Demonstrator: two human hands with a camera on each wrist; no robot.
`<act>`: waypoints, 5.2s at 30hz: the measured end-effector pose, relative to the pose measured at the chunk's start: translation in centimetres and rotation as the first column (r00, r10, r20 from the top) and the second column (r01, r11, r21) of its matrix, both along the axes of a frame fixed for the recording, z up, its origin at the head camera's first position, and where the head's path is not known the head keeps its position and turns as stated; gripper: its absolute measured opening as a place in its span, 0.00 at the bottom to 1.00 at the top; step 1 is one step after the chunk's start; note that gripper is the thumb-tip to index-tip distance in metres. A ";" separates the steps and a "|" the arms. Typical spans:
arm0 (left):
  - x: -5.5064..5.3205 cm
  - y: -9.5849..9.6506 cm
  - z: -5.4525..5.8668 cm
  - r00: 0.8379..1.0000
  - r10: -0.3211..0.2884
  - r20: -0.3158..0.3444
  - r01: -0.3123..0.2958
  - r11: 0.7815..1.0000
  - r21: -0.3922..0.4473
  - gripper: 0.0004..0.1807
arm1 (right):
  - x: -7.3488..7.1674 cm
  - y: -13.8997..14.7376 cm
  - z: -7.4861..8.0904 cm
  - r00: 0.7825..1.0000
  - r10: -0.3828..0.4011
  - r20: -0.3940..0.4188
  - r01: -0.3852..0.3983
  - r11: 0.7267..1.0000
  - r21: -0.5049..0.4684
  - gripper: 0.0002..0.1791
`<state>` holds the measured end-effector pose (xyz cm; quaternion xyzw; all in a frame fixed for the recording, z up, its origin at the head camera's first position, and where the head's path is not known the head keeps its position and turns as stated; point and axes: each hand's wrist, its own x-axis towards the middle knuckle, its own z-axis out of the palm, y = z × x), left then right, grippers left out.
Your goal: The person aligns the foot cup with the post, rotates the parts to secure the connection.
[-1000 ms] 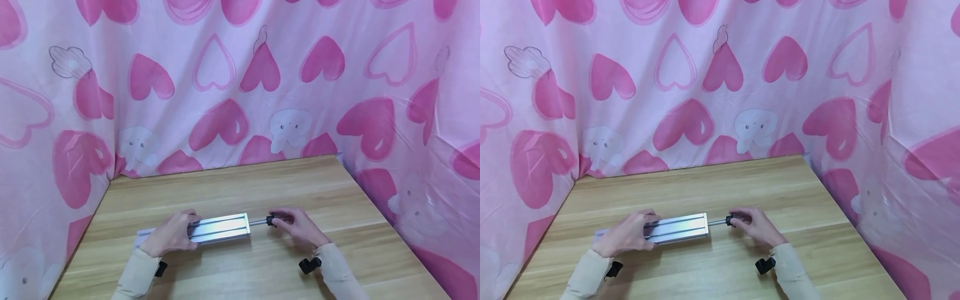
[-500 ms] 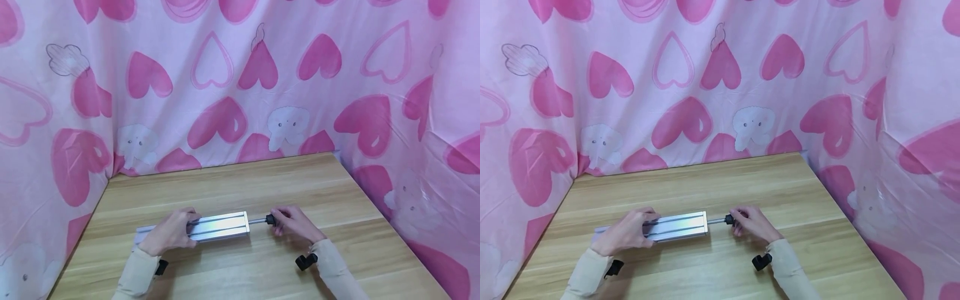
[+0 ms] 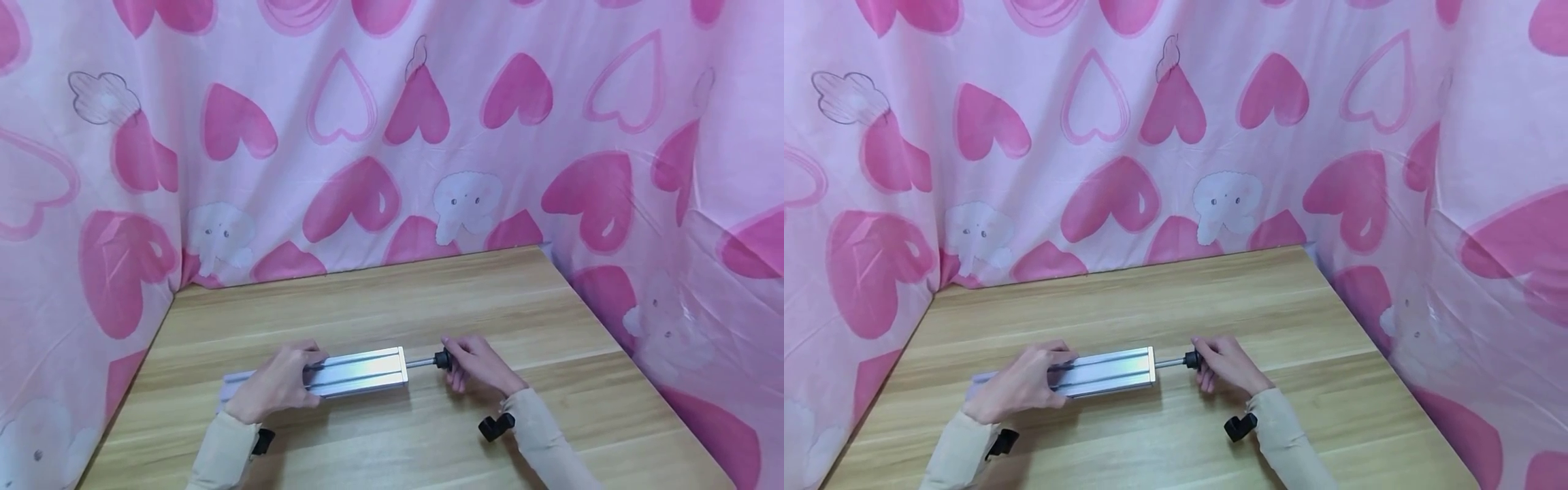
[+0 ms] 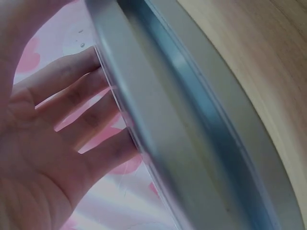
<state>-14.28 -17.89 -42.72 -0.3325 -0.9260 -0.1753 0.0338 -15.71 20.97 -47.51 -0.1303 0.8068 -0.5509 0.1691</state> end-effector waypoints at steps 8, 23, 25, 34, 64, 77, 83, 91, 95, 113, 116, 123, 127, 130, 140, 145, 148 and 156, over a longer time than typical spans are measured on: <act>0.1 0.1 -0.1 1.000 0.013 0.001 -0.013 1.000 -0.004 0.35 | 0.4 -0.4 -0.2 0.998 -0.056 0.024 0.055 0.998 0.027 0.40; 0.2 -0.1 0.6 0.996 0.046 0.081 -0.049 0.998 0.039 0.37 | 1.4 1.0 0.6 0.988 0.024 -0.155 -0.039 0.995 -0.091 0.26; 0.1 -0.1 0.7 0.996 0.044 0.081 -0.047 0.998 0.042 0.37 | 1.4 1.1 0.6 0.984 0.026 -0.178 -0.046 0.993 -0.109 0.26; 0.0 0.1 0.4 0.998 0.030 0.063 -0.032 0.999 0.041 0.34 | 1.1 0.9 0.9 0.993 0.020 -0.116 -0.036 0.991 -0.132 0.29; 0.3 0.5 0.8 0.987 0.070 0.141 -0.073 0.997 0.017 0.40 | 0.8 0.7 0.4 0.995 0.075 0.072 -0.071 0.995 -0.066 0.31; 0.4 0.2 1.1 0.984 0.070 0.161 -0.076 0.997 0.030 0.40 | 1.8 1.1 0.4 0.990 0.072 -0.124 -0.090 0.985 -0.149 0.31; 0.5 0.1 1.2 0.986 0.068 0.155 -0.074 0.997 0.035 0.40 | 1.7 1.2 0.5 0.987 0.052 -0.150 -0.067 0.993 -0.099 0.27; 0.6 0.0 1.2 0.985 0.073 0.158 -0.080 0.996 0.037 0.39 | 1.2 1.0 0.4 0.996 0.058 -0.067 -0.064 0.993 -0.099 0.23; 0.6 0.0 1.1 0.985 0.065 0.158 -0.073 0.996 0.048 0.39 | 1.1 0.8 0.4 0.998 0.034 -0.045 -0.037 0.998 -0.059 0.24; 0.4 0.0 1.0 0.985 0.029 0.171 -0.043 0.996 0.076 0.37 | 1.9 1.2 1.0 0.988 0.037 -0.147 -0.045 0.998 -0.047 0.28; 0.3 0.0 1.0 0.984 0.031 0.173 -0.044 0.996 0.073 0.37 | 1.9 1.3 1.2 0.988 0.041 -0.151 -0.057 0.993 -0.105 0.29; 0.2 -0.1 0.9 0.984 0.025 0.176 -0.040 0.996 0.082 0.37 | 1.4 1.5 0.8 0.986 0.027 -0.167 -0.036 0.998 -0.051 0.25; 0.2 -0.1 0.8 0.985 0.022 0.173 -0.038 0.996 0.086 0.37 | 1.1 1.4 0.4 0.990 0.037 -0.134 -0.043 0.998 -0.049 0.20; 0.2 -0.1 0.7 0.985 0.016 0.173 -0.032 0.995 0.092 0.37 | 0.8 1.2 0.4 0.994 0.039 -0.098 -0.044 0.998 -0.047 0.19; 0.0 -0.4 0.9 0.985 0.033 0.167 -0.051 0.993 0.103 0.37 | 0.4 0.1 0.5 0.999 0.054 0.007 -0.053 0.994 -0.098 0.32; 0.0 -0.5 0.9 0.982 0.050 0.183 -0.068 0.993 0.096 0.38 | 0.5 0.0 0.3 0.999 0.044 -0.011 -0.045 0.997 -0.065 0.33; 0.1 -0.5 0.9 0.980 0.053 0.191 -0.073 0.993 0.097 0.38 | 0.9 0.1 0.3 0.995 0.030 -0.090 -0.032 0.999 -0.026 0.25; 0.0 -0.9 0.7 0.980 0.067 0.189 -0.087 0.992 0.096 0.38 | 1.1 0.2 0.3 0.975 0.071 -0.211 -0.098 0.988 -0.121 0.28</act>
